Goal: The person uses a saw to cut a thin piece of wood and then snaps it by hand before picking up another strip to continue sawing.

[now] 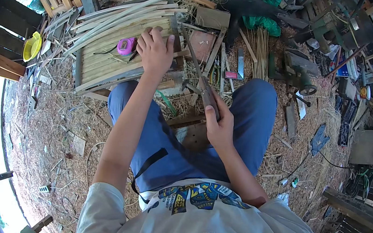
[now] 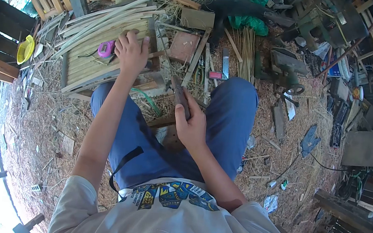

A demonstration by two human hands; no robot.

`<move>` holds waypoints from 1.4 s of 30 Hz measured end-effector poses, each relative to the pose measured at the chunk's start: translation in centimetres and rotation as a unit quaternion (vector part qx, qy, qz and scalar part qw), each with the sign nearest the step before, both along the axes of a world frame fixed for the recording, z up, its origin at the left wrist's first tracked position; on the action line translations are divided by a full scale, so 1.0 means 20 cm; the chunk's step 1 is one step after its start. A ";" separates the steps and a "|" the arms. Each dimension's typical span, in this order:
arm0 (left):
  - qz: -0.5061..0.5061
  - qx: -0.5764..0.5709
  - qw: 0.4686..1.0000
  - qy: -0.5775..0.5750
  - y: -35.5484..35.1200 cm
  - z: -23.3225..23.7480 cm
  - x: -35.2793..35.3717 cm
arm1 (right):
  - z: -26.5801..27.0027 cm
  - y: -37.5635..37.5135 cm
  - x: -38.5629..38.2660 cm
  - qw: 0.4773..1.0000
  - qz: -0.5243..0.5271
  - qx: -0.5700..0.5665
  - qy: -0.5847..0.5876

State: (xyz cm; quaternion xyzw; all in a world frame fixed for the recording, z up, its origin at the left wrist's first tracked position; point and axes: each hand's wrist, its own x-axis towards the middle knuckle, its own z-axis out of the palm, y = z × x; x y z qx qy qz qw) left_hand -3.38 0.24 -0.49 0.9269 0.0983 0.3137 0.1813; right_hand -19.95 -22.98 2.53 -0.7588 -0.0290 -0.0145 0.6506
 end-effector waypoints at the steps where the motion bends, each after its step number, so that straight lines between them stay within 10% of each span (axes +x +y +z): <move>1: 0.008 0.027 1.000 0.002 -0.01 -0.02 0.02 | 0.00 0.00 0.00 1.000 0.001 -0.004 0.002; 9: -0.024 0.189 0.976 0.107 -0.03 0.02 0.10 | 0.00 0.00 -0.01 1.000 -0.002 -0.021 0.013; 12: -0.134 0.059 0.987 0.061 0.02 0.02 0.10 | -0.01 0.00 -0.02 0.997 0.002 0.012 0.070; 42: -0.020 0.082 0.992 0.097 -0.02 -0.05 0.14 | 0.11 -0.07 -0.21 0.991 0.026 0.012 0.131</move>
